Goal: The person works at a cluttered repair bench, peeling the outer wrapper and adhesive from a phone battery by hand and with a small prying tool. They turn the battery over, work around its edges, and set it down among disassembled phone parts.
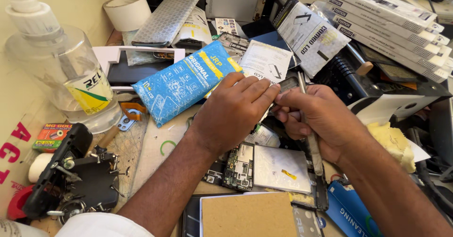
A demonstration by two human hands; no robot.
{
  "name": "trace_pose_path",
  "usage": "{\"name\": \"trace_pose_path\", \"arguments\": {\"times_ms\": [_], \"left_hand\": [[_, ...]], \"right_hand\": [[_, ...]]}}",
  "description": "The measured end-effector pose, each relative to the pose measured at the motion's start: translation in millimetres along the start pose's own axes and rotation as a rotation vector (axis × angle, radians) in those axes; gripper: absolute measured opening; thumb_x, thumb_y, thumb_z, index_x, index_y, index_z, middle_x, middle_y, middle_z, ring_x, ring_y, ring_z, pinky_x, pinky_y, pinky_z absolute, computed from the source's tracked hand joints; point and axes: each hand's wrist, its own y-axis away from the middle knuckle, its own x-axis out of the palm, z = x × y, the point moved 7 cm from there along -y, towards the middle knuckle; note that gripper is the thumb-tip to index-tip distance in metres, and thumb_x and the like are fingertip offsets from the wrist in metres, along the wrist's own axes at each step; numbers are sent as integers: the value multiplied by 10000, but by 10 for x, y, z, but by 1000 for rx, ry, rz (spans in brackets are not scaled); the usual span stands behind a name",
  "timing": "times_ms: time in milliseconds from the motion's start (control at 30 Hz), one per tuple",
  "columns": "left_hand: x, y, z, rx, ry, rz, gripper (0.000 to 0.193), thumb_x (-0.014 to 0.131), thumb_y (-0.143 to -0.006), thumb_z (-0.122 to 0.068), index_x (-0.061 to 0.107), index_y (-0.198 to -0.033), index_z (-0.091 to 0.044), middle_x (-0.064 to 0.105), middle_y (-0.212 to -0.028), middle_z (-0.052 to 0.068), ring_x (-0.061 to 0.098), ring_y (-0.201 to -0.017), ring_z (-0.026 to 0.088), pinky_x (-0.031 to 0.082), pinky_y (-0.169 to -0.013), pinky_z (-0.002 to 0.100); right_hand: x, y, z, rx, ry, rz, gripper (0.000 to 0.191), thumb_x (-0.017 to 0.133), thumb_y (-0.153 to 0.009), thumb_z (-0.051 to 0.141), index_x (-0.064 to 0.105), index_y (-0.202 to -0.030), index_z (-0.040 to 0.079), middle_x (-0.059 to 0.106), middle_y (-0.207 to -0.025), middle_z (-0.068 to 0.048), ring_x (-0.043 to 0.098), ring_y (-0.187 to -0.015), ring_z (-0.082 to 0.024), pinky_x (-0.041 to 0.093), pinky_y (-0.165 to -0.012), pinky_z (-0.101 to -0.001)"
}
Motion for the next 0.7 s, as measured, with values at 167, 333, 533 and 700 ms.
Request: {"name": "trace_pose_path", "arguments": {"times_ms": [167,333,533,700], "left_hand": [[-25,-3,7,-27,-4,-28,318,657,-933,-125,692,-1231,-18,706,-1137,64,662,-1105,209,485,-984,394],[-32,4,19,-50,49,-41,311,666,-938,-115,690,-1235,-24,705,-1137,53,663,-1105,203,471,-970,399],[-55,15,54,-76,107,-59,339,635,-928,-94,671,-1257,-22,700,-1170,67,659,-1129,214,460,-977,404],[-60,6,85,-110,143,-47,359,614,-912,-92,662,-1260,-17,701,-1184,85,656,-1134,226,454,-971,407]], "right_hand": [[23,-3,-10,-3,-23,-8,207,615,-893,146,599,-751,-4,527,-552,-25,357,-386,-78,265,-378,-274],[31,-4,-18,-5,-35,-25,160,619,-882,149,600,-801,13,533,-569,-18,353,-395,-78,270,-388,-274],[34,-6,-21,-31,-75,-36,204,630,-893,187,601,-788,14,530,-567,-29,354,-382,-87,267,-377,-271],[44,-14,-19,-75,-121,-36,219,627,-904,186,581,-765,24,544,-593,-41,359,-372,-97,261,-361,-272]]}}
